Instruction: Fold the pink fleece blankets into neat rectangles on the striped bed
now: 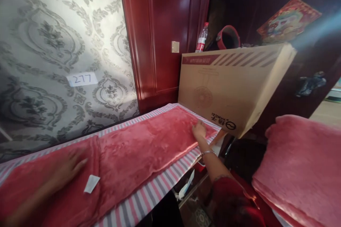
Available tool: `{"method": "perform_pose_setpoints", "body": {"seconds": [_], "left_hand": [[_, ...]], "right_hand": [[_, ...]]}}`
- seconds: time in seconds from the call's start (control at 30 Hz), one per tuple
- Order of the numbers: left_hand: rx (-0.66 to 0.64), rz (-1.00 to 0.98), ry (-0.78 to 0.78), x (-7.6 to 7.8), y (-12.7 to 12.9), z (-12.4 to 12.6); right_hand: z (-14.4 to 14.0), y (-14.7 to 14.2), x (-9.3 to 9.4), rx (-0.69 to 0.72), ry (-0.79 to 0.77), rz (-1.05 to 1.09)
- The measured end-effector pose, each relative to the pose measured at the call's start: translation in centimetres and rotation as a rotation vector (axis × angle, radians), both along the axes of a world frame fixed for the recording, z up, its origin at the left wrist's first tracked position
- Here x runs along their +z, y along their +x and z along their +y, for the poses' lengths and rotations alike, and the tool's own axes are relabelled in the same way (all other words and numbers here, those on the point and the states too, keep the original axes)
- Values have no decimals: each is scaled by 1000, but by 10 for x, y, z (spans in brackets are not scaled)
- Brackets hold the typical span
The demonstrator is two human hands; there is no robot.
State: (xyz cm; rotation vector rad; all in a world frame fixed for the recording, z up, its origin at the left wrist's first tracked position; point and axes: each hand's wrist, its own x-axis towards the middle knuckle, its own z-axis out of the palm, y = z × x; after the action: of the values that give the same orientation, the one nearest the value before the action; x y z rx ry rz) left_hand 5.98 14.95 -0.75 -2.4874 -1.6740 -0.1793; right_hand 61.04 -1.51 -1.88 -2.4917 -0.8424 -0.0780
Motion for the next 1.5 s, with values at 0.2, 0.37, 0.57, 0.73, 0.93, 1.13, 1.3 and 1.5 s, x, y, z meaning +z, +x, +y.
{"method": "perform_pose_setpoints", "body": {"seconds": [0.2, 0.37, 0.57, 0.73, 0.93, 1.13, 1.3, 1.5], "left_hand": [[-279, 69, -126, 7, 107, -20], [-271, 82, -116, -21, 119, -16], [-306, 46, -78, -35, 112, -15], [-295, 55, -93, -37, 112, -14], [-287, 44, -87, -40, 111, -14], [-279, 45, -71, -40, 111, -11], [-283, 40, -63, -41, 111, -8], [-261, 62, -102, -36, 114, -13]], "right_hand": [[4, 41, -12, -100, -33, -1], [17, 64, -20, -88, -108, 35], [23, 86, -26, -44, -224, 80], [28, 100, -21, -6, -302, 80], [31, 104, -11, 48, -334, 89], [32, 76, -19, -5, -246, -34], [36, 70, -19, -44, -241, -1], [30, 82, 3, 1, -258, 131]]}}
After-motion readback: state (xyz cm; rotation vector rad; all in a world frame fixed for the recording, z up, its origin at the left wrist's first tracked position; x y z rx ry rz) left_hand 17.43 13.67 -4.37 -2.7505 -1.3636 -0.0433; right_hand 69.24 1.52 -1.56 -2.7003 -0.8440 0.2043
